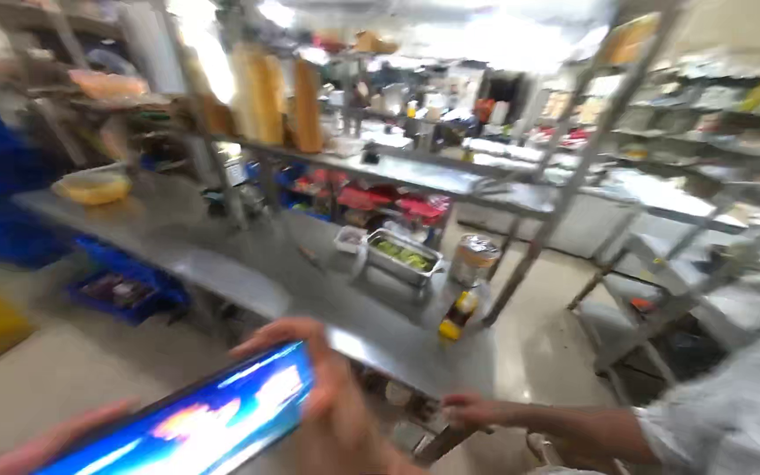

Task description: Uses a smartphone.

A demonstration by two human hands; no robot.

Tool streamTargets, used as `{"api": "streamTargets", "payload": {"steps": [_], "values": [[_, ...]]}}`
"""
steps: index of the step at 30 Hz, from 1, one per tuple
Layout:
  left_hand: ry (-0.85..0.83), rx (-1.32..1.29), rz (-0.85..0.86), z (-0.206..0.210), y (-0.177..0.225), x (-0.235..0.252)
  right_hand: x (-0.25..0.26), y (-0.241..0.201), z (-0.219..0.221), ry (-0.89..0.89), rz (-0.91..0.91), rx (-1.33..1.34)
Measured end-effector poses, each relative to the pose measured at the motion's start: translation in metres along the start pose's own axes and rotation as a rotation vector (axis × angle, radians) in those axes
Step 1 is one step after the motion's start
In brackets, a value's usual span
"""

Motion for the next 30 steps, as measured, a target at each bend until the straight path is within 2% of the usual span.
{"api": "streamTargets", "payload": {"steps": [1, 3, 5, 7, 9, 12, 14, 16, 20, 22, 24, 27, 30], "values": [[0.012, 0.055, -0.048, -0.011, -0.020, -0.012, -0.022, 0.042, -0.005, 0.031, 0.182, 0.061], [0.085, 0.321, -0.173, -0.019, -0.063, -0.038, -0.081, 0.119, -0.008, 0.150, 0.563, 0.176], [0.121, 0.467, -0.292, -0.028, -0.097, -0.042, -0.114, 0.146, -0.013, 0.264, 0.713, 0.169], [0.106, 0.318, -0.347, -0.039, -0.121, -0.036, -0.107, 0.126, -0.024, 0.291, 0.623, 0.045], [0.076, 0.053, -0.349, -0.045, -0.143, -0.032, -0.078, 0.079, -0.025, 0.247, 0.481, -0.105], [0.030, -0.367, -0.345, -0.029, -0.183, -0.037, -0.048, 0.017, -0.008, 0.128, 0.312, -0.347], [0.030, -0.484, -0.363, -0.013, -0.202, -0.045, -0.051, 0.006, -0.008, 0.124, 0.259, -0.437], [0.020, -0.444, -0.366, -0.004, -0.205, -0.042, -0.063, 0.019, -0.033, 0.195, 0.276, -0.434], [-0.123, 0.071, -0.367, 0.022, -0.179, -0.020, -0.117, 0.092, -0.100, 0.434, 0.623, -0.053], [-0.148, 0.201, -0.385, 0.042, -0.177, -0.013, -0.133, 0.107, -0.116, 0.521, 0.693, 0.052], [-0.150, 0.111, -0.401, 0.053, -0.197, -0.011, -0.126, 0.088, -0.129, 0.544, 0.617, -0.054], [-0.187, -0.207, -0.468, 0.064, -0.251, -0.024, -0.090, 0.036, -0.132, 0.436, 0.451, -0.278], [-0.169, -0.382, -0.497, 0.092, -0.276, -0.026, -0.077, 0.014, -0.143, 0.367, 0.341, -0.462]]}}
Point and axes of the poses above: each hand's wrist, its own x-axis towards the middle knuckle, its own z-axis out of the palm, y = z × x, the point moved 9 cm from there along x, towards the middle knuckle, and after that the axes turned 2 degrees about -z, right-handed, at the moved point
